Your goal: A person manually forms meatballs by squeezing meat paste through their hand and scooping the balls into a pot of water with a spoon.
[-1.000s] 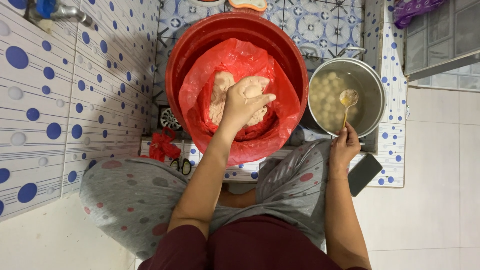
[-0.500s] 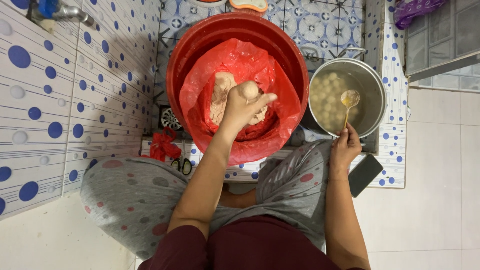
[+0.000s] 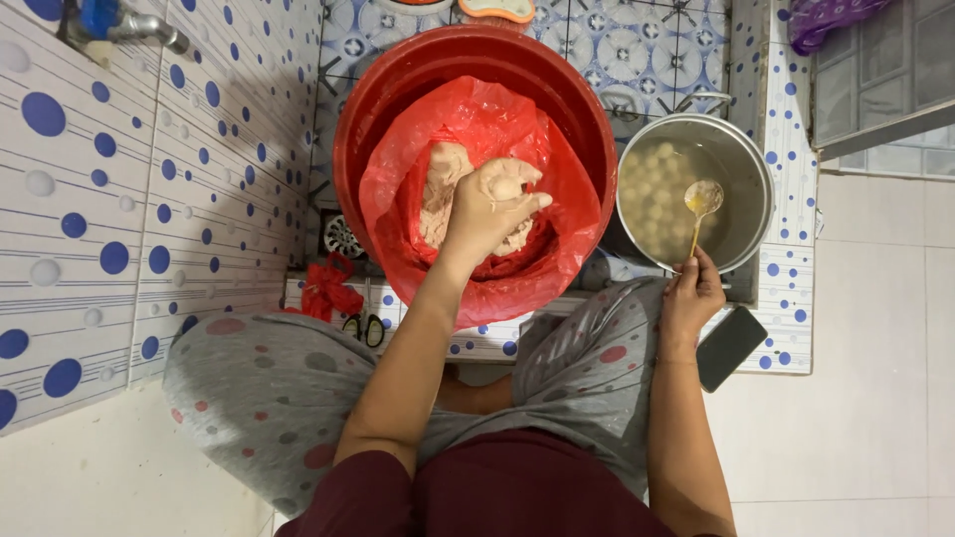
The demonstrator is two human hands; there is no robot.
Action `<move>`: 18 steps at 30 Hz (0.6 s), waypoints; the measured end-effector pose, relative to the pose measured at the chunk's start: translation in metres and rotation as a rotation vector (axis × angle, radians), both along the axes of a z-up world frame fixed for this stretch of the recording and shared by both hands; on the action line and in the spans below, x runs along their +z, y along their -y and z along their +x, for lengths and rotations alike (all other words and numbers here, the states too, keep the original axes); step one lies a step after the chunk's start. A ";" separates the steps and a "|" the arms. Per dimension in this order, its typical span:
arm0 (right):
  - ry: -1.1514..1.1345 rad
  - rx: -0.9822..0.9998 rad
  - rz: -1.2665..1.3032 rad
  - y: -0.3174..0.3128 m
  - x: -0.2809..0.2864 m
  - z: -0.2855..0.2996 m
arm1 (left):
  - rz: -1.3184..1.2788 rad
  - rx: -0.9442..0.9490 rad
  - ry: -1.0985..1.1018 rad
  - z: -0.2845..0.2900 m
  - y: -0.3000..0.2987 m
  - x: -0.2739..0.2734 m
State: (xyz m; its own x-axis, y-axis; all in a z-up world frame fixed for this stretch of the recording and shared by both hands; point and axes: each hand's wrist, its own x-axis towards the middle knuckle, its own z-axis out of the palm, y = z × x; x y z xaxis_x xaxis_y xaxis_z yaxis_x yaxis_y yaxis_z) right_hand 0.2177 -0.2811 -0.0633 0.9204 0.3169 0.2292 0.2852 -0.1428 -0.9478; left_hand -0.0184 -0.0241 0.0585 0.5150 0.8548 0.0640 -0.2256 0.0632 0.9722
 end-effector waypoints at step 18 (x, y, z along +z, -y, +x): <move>-0.191 0.159 0.119 -0.041 0.115 -0.045 | -0.192 -0.127 0.095 -0.005 0.001 0.020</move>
State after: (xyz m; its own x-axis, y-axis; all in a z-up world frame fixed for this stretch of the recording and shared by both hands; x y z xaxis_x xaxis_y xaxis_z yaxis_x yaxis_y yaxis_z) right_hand 0.1726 -0.2398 0.0518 0.8912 0.4423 0.1006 0.1097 0.0050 -0.9939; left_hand -0.0232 -0.0256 0.0790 0.6182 0.7850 -0.0404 -0.2942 0.2787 0.9142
